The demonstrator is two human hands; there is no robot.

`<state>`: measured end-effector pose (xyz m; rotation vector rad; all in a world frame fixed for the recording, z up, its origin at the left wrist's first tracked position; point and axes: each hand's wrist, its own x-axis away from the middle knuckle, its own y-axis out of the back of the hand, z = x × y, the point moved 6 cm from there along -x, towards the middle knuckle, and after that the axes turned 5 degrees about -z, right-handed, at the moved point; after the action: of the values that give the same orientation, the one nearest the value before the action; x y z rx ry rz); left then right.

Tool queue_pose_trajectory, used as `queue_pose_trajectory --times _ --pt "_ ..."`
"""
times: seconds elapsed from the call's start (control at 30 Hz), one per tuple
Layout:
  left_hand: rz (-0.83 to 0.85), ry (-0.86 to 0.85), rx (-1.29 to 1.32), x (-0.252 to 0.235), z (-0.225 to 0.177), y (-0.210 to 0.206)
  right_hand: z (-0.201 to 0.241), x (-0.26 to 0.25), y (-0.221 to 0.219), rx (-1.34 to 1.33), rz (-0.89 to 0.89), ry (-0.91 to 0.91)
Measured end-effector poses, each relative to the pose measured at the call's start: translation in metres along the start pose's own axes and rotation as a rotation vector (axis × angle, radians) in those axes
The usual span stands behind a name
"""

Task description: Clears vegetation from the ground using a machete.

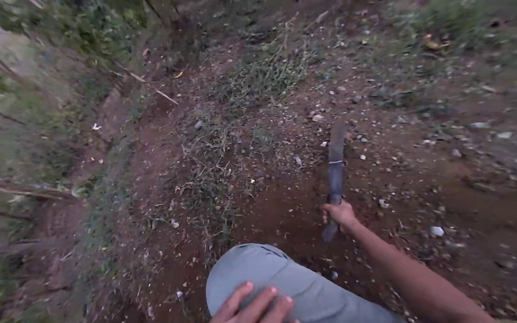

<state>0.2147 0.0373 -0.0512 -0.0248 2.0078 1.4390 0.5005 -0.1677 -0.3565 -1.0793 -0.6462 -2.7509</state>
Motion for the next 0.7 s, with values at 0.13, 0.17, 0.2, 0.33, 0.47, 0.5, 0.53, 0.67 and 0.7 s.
queue_pose_trajectory --times 0.13,0.17,0.2,0.33,0.47,0.5,0.53,0.67,0.7 --pt "0.039 -0.014 -0.088 -0.013 0.003 -0.007 -0.035 0.027 -0.008 0.720 0.316 0.107" --pt "0.038 -0.025 -0.097 -0.015 0.003 -0.008 -0.034 0.033 -0.005 0.808 0.367 0.131" --pt "0.035 -0.036 -0.103 -0.016 0.003 -0.008 -0.030 0.037 0.002 0.841 0.382 0.146" --pt "0.024 -0.068 -0.119 -0.018 0.002 -0.010 -0.002 0.034 0.033 0.566 0.243 0.111" --pt "0.010 -0.074 -0.136 -0.016 0.001 -0.009 0.003 0.024 0.020 0.015 0.012 -0.016" --pt "0.009 -0.073 -0.136 -0.016 0.001 -0.009 -0.005 0.023 0.015 0.008 0.003 -0.017" --pt "0.008 -0.072 -0.133 -0.016 0.001 -0.009 -0.019 0.024 0.011 0.102 0.030 -0.002" --pt "0.025 -0.077 -0.131 -0.015 0.000 -0.008 -0.058 0.048 0.016 0.730 0.276 0.057" --pt "0.023 -0.076 -0.128 -0.015 0.000 -0.008 -0.057 0.052 0.024 0.794 0.288 0.086"
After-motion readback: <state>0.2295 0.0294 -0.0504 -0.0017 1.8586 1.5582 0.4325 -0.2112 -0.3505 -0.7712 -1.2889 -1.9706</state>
